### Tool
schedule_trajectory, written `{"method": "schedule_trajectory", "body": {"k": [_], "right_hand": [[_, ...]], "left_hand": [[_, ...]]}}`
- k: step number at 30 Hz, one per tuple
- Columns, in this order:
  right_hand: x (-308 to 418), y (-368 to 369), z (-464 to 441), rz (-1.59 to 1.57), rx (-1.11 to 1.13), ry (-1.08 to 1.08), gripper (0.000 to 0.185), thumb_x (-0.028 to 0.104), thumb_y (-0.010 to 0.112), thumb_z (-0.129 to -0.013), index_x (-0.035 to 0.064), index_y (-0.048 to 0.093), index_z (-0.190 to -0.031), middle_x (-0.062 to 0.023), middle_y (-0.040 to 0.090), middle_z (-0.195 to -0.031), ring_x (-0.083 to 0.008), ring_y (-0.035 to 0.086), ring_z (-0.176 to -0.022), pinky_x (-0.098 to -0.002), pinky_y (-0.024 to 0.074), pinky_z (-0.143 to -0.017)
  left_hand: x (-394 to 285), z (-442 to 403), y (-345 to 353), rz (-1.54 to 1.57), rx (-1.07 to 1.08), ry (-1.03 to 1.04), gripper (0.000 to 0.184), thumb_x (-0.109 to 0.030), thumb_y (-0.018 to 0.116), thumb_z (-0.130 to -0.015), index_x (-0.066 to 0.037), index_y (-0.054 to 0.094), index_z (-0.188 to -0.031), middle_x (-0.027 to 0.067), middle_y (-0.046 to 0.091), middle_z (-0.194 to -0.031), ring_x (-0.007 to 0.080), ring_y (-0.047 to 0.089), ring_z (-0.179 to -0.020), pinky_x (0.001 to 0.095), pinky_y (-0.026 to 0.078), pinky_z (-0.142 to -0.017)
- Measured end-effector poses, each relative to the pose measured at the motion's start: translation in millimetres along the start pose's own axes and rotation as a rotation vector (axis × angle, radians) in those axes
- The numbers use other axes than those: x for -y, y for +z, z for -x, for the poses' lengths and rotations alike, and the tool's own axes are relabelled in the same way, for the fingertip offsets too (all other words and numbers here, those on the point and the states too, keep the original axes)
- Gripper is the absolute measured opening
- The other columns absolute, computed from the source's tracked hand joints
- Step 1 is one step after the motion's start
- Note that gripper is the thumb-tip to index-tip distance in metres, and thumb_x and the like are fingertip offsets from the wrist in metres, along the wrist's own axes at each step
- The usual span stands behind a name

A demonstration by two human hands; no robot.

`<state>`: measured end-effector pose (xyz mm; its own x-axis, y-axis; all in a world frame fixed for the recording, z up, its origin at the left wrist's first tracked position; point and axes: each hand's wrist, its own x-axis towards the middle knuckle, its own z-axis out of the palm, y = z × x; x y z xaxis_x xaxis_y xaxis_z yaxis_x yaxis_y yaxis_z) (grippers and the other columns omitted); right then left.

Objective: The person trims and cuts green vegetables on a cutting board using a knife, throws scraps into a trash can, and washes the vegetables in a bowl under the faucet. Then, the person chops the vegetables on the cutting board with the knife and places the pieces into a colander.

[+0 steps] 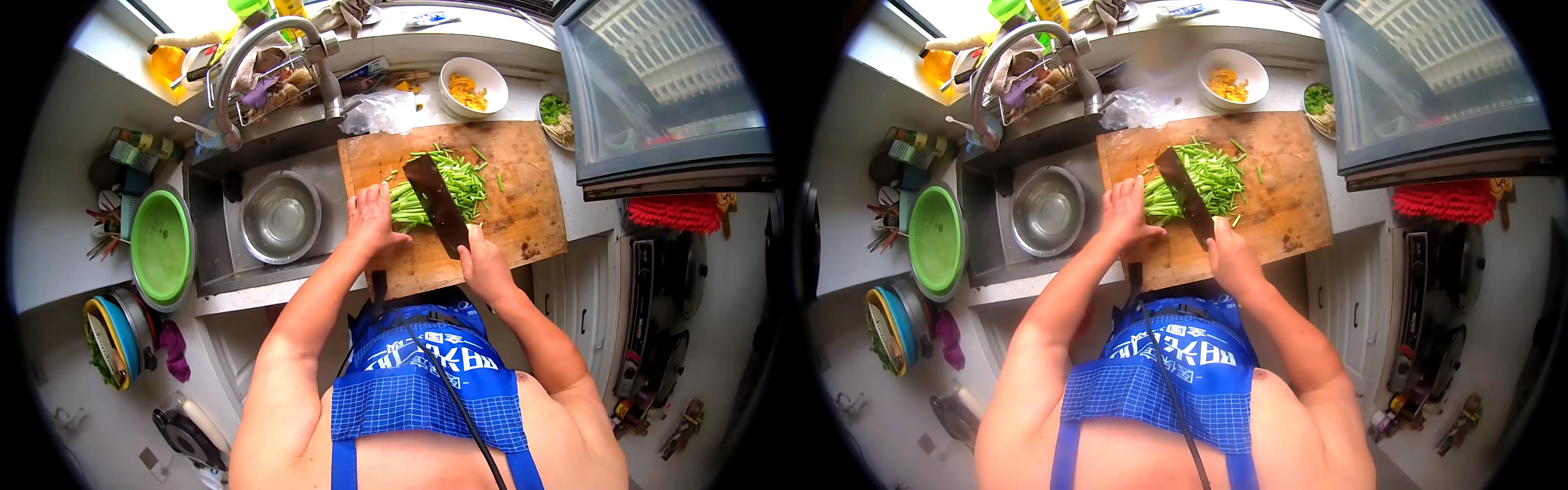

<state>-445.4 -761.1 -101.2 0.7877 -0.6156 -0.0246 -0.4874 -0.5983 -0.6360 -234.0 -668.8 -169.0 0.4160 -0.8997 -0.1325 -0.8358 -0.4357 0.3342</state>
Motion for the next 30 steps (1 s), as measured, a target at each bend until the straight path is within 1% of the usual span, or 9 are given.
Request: {"method": "schedule_trajectory", "body": {"k": [4,7,9,16,18,22,25,27,30], "right_hand": [[16,6,-3,0.077,0.108,0.005,0.031,0.007,0.053,-0.084,0.0017,0.041,-0.113,-0.0241,0.060,-0.085,-0.0439,0.058,-0.076,-0.0501,0.0459,-0.064],[23,12,-6,0.108,0.169,0.047,0.029,0.007,0.053,-0.085,0.0011,0.040,-0.110,-0.0261,0.059,-0.080,-0.0453,0.056,-0.075,-0.0513,0.0446,-0.063],[17,21,-9,0.146,0.149,0.018,0.029,0.009,0.052,-0.085,-0.0001,0.040,-0.110,-0.0258,0.058,-0.078,-0.0463,0.056,-0.073,-0.0521,0.0444,-0.062],[35,18,-29,0.262,0.262,0.067,0.028,0.004,0.045,-0.083,-0.0049,0.038,-0.109,-0.0274,0.057,-0.075,-0.0481,0.055,-0.070,-0.0540,0.0435,-0.061],[42,14,-36,0.317,0.381,0.145,0.030,-0.001,0.044,-0.080,0.0004,0.037,-0.109,-0.0271,0.059,-0.086,-0.0469,0.058,-0.078,-0.0533,0.0466,-0.068],[40,27,-46,0.311,0.439,0.182,0.028,0.001,0.044,-0.081,0.0008,0.037,-0.108,-0.0266,0.059,-0.085,-0.0467,0.059,-0.077,-0.0534,0.0469,-0.067],[30,42,-38,0.367,0.405,0.173,0.025,0.002,0.043,-0.082,0.0013,0.037,-0.106,-0.0259,0.059,-0.084,-0.0463,0.059,-0.076,-0.0533,0.0472,-0.066],[8,58,-30,0.334,0.234,0.118,0.022,0.005,0.043,-0.084,0.0014,0.038,-0.104,-0.0253,0.059,-0.082,-0.0454,0.059,-0.072,-0.0534,0.0470,-0.062],[5,58,-30,0.282,0.180,0.088,0.023,0.008,0.044,-0.085,0.0011,0.039,-0.107,-0.0248,0.059,-0.081,-0.0450,0.059,-0.068,-0.0536,0.0466,-0.060]], "left_hand": [[-7,0,6,-0.011,0.021,-0.035,0.099,-0.051,0.078,-0.057,0.002,0.036,-0.131,0.0134,0.044,-0.122,0.0284,0.037,-0.117,0.0411,0.025,-0.101],[-7,3,11,-0.019,0.026,-0.036,0.080,-0.048,0.075,-0.063,-0.001,0.044,-0.121,0.0111,0.045,-0.114,0.0262,0.040,-0.110,0.0392,0.029,-0.096],[-3,4,27,-0.044,-0.119,0.026,0.069,-0.045,0.073,-0.066,-0.003,0.047,-0.114,0.0090,0.047,-0.107,0.0239,0.043,-0.104,0.0381,0.031,-0.090],[-2,0,30,-0.086,-0.069,0.036,0.060,-0.043,0.070,-0.070,-0.005,0.051,-0.111,0.0075,0.049,-0.105,0.0225,0.044,-0.101,0.0370,0.032,-0.088],[-2,-1,28,-0.093,-0.010,0.034,0.055,-0.042,0.068,-0.072,-0.006,0.052,-0.110,0.0072,0.049,-0.105,0.0222,0.044,-0.102,0.0375,0.032,-0.088],[0,-2,29,-0.072,0.037,0.051,0.053,-0.042,0.067,-0.073,-0.007,0.053,-0.110,0.0071,0.050,-0.106,0.0222,0.044,-0.102,0.0385,0.031,-0.089],[1,1,37,-0.066,-0.015,0.055,0.052,-0.041,0.067,-0.073,-0.008,0.053,-0.110,0.0068,0.050,-0.105,0.0222,0.044,-0.102,0.0390,0.030,-0.089],[1,0,38,-0.059,-0.126,0.099,0.050,-0.038,0.070,-0.069,-0.005,0.053,-0.103,0.0083,0.050,-0.099,0.0240,0.045,-0.097,0.0385,0.032,-0.084],[1,2,43,-0.050,-0.148,0.093,0.054,-0.037,0.070,-0.069,-0.005,0.052,-0.108,0.0092,0.049,-0.101,0.0247,0.045,-0.098,0.0390,0.032,-0.087]]}}
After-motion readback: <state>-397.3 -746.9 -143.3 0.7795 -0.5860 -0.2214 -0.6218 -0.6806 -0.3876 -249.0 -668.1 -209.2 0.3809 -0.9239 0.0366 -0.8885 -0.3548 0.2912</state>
